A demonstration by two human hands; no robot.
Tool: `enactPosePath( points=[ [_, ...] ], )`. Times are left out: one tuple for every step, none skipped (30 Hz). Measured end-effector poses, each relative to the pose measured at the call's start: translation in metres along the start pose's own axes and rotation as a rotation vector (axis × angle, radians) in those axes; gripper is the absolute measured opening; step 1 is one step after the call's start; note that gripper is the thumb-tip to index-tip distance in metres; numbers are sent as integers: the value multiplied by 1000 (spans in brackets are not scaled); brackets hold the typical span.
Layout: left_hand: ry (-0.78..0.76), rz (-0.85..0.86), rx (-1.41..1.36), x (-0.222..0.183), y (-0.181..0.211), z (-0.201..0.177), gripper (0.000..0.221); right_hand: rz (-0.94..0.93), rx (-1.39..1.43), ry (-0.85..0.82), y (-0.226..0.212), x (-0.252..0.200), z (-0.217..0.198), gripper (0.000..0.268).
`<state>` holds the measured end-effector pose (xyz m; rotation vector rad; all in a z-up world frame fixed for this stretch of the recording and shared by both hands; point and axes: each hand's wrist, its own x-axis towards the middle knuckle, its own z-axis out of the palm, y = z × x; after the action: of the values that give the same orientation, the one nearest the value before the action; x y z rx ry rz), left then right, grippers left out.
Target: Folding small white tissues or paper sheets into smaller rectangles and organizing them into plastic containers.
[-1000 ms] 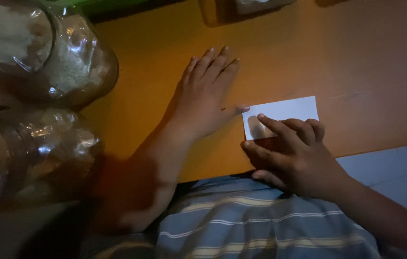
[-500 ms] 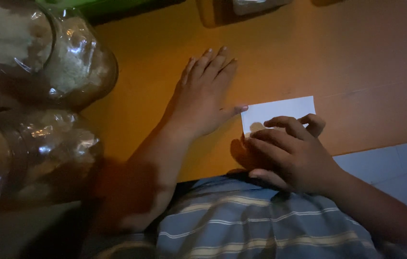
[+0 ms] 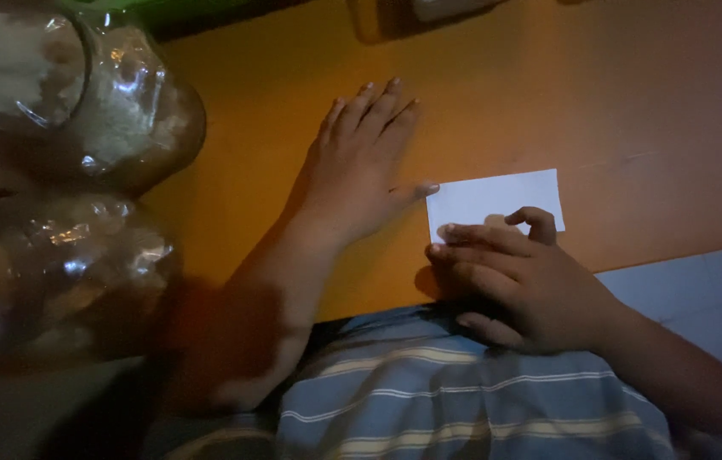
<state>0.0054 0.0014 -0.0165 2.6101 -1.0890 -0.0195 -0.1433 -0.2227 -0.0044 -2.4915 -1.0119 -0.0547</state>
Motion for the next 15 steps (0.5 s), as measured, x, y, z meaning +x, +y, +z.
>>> enactPosePath(
  points=[
    [-48, -25, -4, 0, 2, -3, 84, -15, 32, 28, -1, -2, -1, 53],
    [-96, -46, -8, 0, 4, -6, 82, -26, 61, 58, -2, -4, -2, 44],
    [-97, -41, -9, -1, 4, -2, 82, -21, 58, 60, -2, -6, 0, 44],
    [-76, -6, 32, -1, 4, 2, 85, -16, 16, 112, -1, -8, 2, 44],
    [-56, 29, 74, -1, 5, 5, 88, -10, -26, 163, 1, -11, 4, 45],
    [-56, 37, 74, -2, 10, 5, 88, -4, -31, 167, -1, -9, 2, 45],
    [-99, 94, 51, -3, 16, 5, 78, 54, -87, 114, -2, -8, 1, 60],
    [-146, 152, 28, -5, 21, 5, 69, 114, -139, 62, -3, -7, 1, 77],
    [-149, 162, 30, -8, 25, 8, 69, 123, -141, 68, -2, -9, 4, 77],
    [-143, 176, 114, -11, 29, 12, 64, 117, -190, 28, 0, -11, 5, 79],
    [-137, 189, 199, -14, 32, 16, 60, 111, -238, -12, 2, -13, 7, 81],
    [-139, 196, 198, -14, 31, 17, 60, 117, -238, -11, 2, -17, 6, 81],
    [-169, 176, 168, -14, 29, 18, 61, 136, -231, -14, 2, -20, 5, 81],
    [-198, 158, 139, -13, 28, 19, 63, 156, -227, -16, 2, -23, 5, 82],
    [-199, 167, 139, -13, 28, 17, 63, 164, -230, -13, 4, -28, 4, 82]
  ],
)
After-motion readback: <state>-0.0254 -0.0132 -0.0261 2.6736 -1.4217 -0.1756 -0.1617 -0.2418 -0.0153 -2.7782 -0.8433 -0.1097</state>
